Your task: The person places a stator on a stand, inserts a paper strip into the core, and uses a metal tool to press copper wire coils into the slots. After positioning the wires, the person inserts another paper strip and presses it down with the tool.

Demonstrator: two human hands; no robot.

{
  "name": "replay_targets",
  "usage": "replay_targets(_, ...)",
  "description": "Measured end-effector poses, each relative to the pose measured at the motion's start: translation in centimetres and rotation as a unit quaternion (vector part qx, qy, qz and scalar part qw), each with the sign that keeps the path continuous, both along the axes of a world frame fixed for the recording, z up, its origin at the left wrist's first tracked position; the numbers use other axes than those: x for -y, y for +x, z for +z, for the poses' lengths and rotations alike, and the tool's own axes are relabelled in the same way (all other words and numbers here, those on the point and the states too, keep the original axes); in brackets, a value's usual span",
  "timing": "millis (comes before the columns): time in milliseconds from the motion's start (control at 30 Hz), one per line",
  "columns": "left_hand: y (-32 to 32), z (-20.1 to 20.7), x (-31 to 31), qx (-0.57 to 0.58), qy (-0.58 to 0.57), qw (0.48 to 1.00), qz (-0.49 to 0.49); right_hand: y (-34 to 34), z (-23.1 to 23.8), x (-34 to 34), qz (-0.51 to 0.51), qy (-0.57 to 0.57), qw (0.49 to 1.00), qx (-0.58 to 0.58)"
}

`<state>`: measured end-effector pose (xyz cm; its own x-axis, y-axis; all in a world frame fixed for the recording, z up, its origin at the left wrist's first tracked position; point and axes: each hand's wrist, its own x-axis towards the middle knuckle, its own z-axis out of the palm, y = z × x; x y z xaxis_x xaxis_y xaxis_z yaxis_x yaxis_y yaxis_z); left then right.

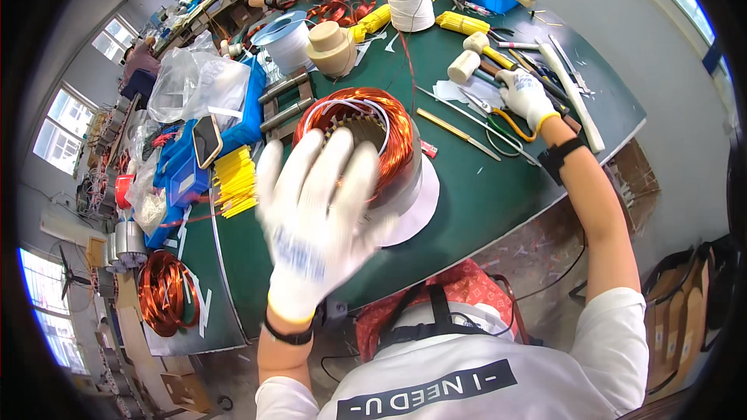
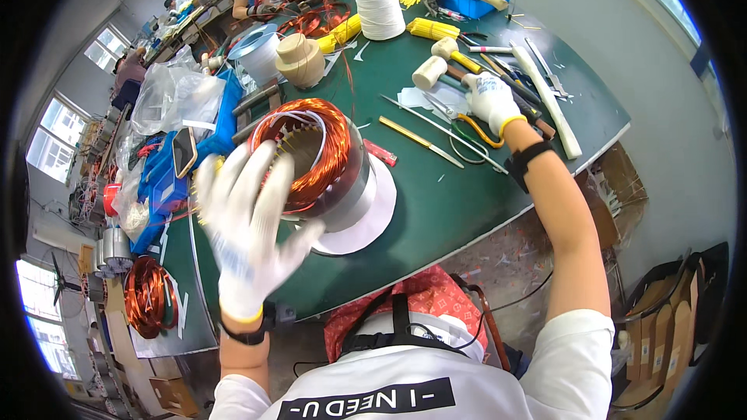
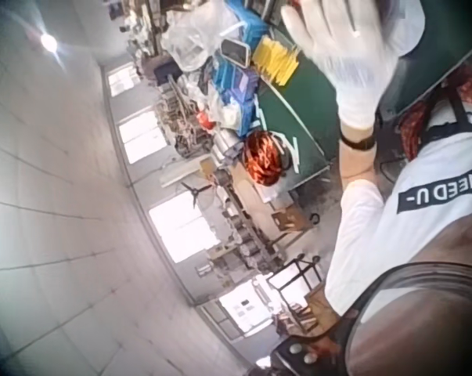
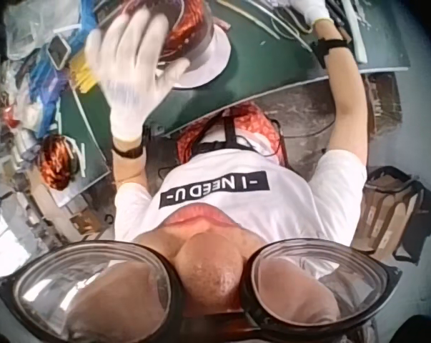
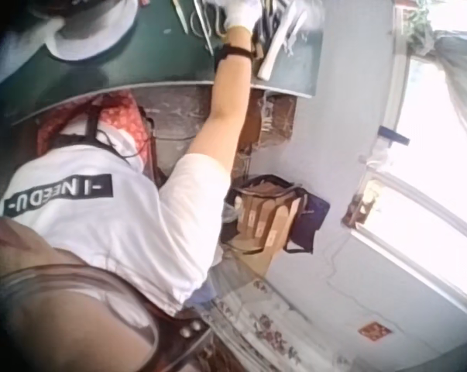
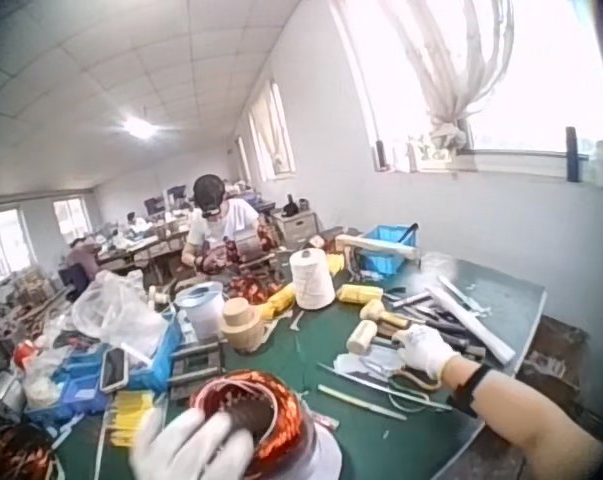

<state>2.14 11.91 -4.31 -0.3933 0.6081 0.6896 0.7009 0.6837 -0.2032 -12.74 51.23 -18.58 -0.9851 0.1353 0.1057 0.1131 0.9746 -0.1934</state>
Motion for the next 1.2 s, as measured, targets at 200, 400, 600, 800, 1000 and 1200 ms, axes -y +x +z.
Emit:
replay_targets(200,-3.1,-4.3,0.9,0.092,0.096,0.989,-0.059,-3.4,0.5,0.3,-0.072,0.095,0.992,0.052)
replay_targets(400,-3.1,-4.8,0.5,0.096,0.105,0.988,-0.057,-4.7,-0.9,3.5,0.007,0.134,0.99,0.049)
replay_targets(600,-3.3,-4.9,0.5,0.074,0.126,0.988,-0.053,-0.2,1.4,5.8,-0.018,0.089,0.99,0.106)
replay_targets(800,-3.2,-5.1,0.4,0.078,0.125,0.988,-0.053,0.4,-0.9,3.6,-0.03,-0.022,0.999,0.016)
replay_targets(1000,-3.0,-5.3,0.3,0.075,0.133,0.987,-0.05,0.1,0.2,3.8,0.0,-0.116,0.993,0.03)
replay_targets(1200,-3.3,-5.6,0.1,0.058,0.145,0.986,-0.057,-2.1,1.1,4.4,-0.021,0.005,0.996,0.085)
